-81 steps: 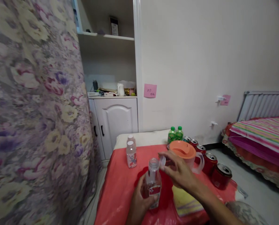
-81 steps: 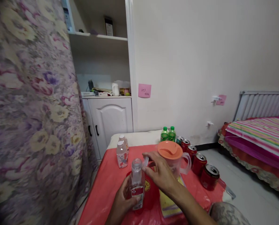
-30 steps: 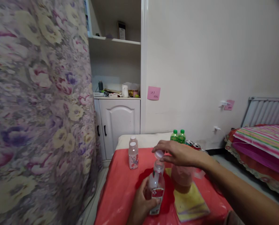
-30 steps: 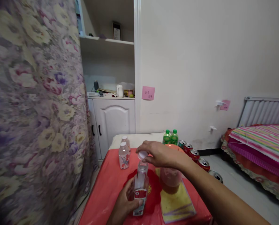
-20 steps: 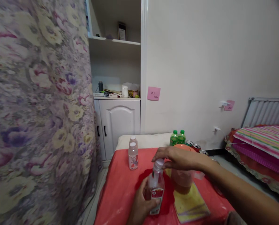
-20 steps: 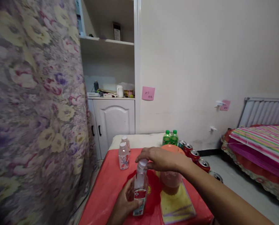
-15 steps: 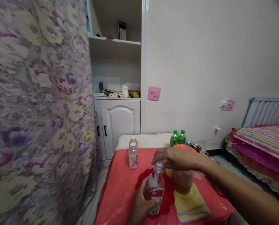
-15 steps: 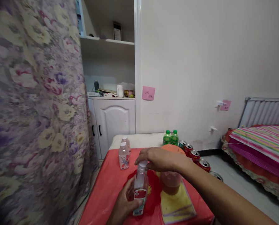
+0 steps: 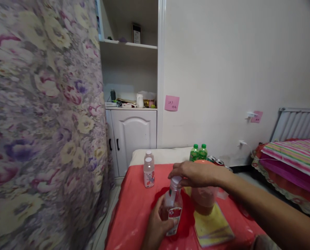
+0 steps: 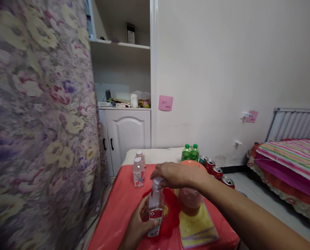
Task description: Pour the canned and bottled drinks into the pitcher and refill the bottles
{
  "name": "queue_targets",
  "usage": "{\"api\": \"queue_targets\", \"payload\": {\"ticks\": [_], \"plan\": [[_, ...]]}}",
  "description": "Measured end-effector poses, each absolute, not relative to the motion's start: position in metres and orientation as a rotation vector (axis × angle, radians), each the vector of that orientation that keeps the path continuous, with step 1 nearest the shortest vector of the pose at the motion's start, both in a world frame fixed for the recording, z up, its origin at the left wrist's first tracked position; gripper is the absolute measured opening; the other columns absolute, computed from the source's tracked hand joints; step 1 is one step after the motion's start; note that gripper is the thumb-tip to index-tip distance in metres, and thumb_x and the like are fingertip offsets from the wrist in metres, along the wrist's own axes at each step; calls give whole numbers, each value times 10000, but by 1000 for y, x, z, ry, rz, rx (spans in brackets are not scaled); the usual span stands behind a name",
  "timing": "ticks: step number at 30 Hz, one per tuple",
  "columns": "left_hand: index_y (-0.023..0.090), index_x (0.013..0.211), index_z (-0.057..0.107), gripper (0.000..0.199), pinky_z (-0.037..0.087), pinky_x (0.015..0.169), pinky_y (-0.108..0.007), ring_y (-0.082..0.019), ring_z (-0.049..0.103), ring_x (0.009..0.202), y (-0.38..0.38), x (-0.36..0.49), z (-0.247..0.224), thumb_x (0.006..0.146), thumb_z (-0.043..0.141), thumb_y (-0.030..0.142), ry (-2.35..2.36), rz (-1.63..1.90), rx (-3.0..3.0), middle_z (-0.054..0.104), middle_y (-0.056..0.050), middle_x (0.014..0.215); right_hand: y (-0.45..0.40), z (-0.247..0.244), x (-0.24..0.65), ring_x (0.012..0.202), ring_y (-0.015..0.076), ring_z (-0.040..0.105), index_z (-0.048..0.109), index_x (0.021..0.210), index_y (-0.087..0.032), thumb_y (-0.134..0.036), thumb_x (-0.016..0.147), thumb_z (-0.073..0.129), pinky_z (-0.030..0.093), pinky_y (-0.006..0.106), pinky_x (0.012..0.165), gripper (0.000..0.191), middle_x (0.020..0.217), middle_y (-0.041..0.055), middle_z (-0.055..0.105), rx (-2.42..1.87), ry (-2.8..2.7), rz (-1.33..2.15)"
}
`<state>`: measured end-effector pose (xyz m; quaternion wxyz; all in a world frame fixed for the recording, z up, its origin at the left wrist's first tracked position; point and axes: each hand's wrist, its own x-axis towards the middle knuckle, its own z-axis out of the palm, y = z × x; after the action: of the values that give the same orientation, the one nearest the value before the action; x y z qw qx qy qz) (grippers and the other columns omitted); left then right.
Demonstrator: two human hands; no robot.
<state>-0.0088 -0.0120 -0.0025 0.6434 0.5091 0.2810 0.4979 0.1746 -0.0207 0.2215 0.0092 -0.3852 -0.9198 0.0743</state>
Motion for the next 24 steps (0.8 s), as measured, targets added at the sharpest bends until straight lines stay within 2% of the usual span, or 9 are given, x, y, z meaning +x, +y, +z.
{"api": "queue_targets", "payload": {"ticks": [8, 14, 19, 24], "plan": [[190, 1250, 598, 857, 535, 935, -389, -357, 687, 1119, -11, -8, -2, 456, 915, 247, 618, 1127, 1131, 746, -140, 1201, -21, 227, 172, 1006, 208, 663, 716, 1133, -185, -53, 878, 629, 505, 319, 900, 300, 1164, 105, 712, -1107, -2892, 308], [192, 1237, 610, 888, 533, 942, -400, -366, 687, 1113, -12, -8, 0, 425, 950, 308, 590, 1133, 1112, 742, -144, 1206, -25, 231, 173, 1083, 202, 651, 691, 1202, -145, 9, 877, 595, 488, 314, 978, 372, 1194, 123, 714, -1008, -2891, 329], [191, 1272, 585, 869, 526, 964, -391, -363, 664, 1168, -11, -10, -5, 467, 909, 244, 609, 1147, 1152, 726, -144, 1254, -25, 231, 172, 1086, 204, 653, 692, 1208, -163, 4, 869, 604, 488, 313, 980, 388, 1199, 116, 713, -1041, -2901, 322], [182, 1269, 579, 860, 539, 950, -396, -362, 679, 1139, -10, -11, -7, 462, 878, 199, 665, 1158, 1148, 746, -137, 1204, -22, 229, 169, 1053, 202, 657, 694, 1199, -182, -39, 903, 584, 499, 305, 942, 347, 1188, 107, 711, -1083, -2946, 276]]}}
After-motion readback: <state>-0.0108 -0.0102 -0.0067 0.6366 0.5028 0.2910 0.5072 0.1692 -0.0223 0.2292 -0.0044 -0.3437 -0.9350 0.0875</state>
